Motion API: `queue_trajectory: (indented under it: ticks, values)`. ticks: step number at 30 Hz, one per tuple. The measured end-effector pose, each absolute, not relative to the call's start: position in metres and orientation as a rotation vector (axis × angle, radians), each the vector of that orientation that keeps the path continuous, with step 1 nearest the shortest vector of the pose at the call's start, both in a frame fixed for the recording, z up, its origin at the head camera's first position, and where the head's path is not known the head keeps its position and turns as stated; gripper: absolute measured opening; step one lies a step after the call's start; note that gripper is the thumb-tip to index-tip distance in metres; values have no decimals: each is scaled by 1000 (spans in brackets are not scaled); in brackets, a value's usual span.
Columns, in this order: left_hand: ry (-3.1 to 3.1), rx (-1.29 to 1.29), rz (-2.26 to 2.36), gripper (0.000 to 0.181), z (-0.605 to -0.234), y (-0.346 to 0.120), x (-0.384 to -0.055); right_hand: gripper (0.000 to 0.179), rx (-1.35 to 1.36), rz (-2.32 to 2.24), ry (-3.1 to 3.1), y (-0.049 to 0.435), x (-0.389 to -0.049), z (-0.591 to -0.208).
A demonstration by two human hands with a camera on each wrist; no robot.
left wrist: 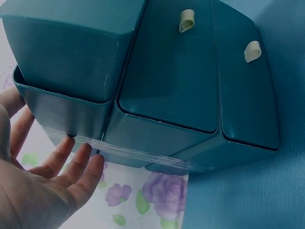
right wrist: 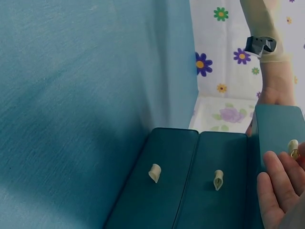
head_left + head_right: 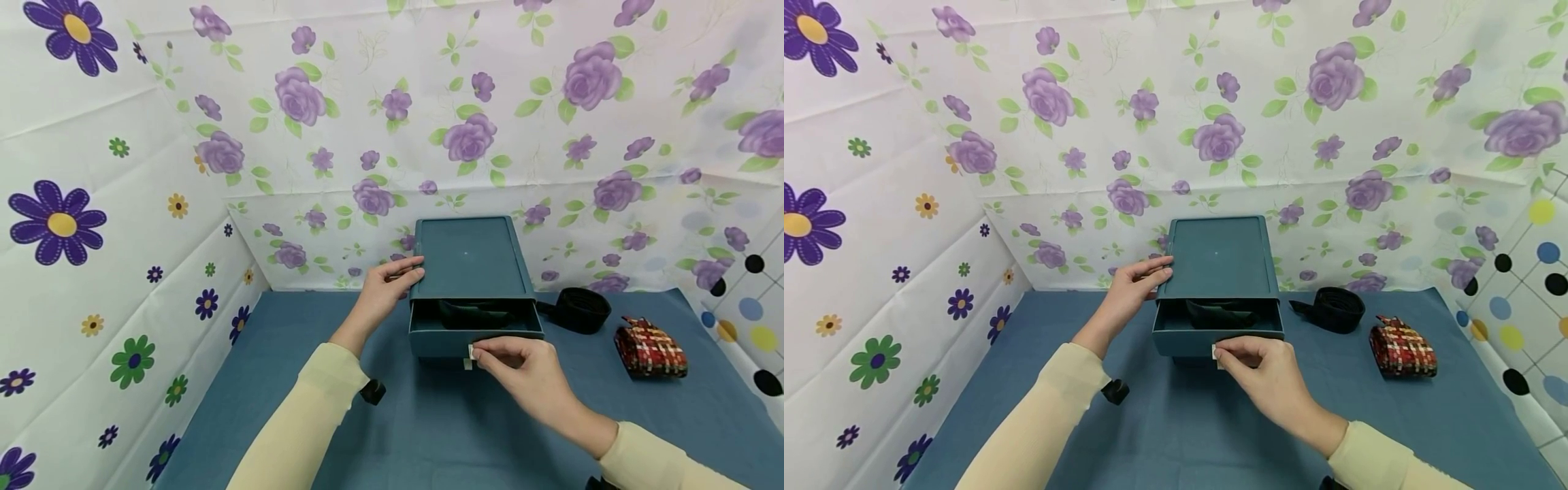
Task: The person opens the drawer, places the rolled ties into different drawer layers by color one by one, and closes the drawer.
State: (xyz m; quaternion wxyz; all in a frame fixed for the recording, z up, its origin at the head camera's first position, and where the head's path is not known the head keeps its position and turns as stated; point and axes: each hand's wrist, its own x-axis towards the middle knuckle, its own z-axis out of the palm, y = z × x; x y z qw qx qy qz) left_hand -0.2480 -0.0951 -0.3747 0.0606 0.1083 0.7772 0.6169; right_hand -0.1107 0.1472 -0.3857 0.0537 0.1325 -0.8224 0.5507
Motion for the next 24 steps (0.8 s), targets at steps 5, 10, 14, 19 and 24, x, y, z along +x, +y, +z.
queue_trajectory:
  ticks: [5,10,14,19,24]
  values:
    - [2358,320,1863,37,-374,-95,-248,15,412,1658,-2514,146,-110,-377]
    - [2368,356,1877,37,-375,-94,-248,15,418,1634,-2519,146,-113,-375]
    - [2375,387,1884,37,-375,-94,-247,16,431,1629,-2507,147,-116,-375]
    - [2372,389,1869,37,-373,-94,-246,16,434,1655,-2494,148,-121,-378]
    - [2357,353,1867,37,-372,-95,-246,16,445,1682,-2485,149,-125,-379]
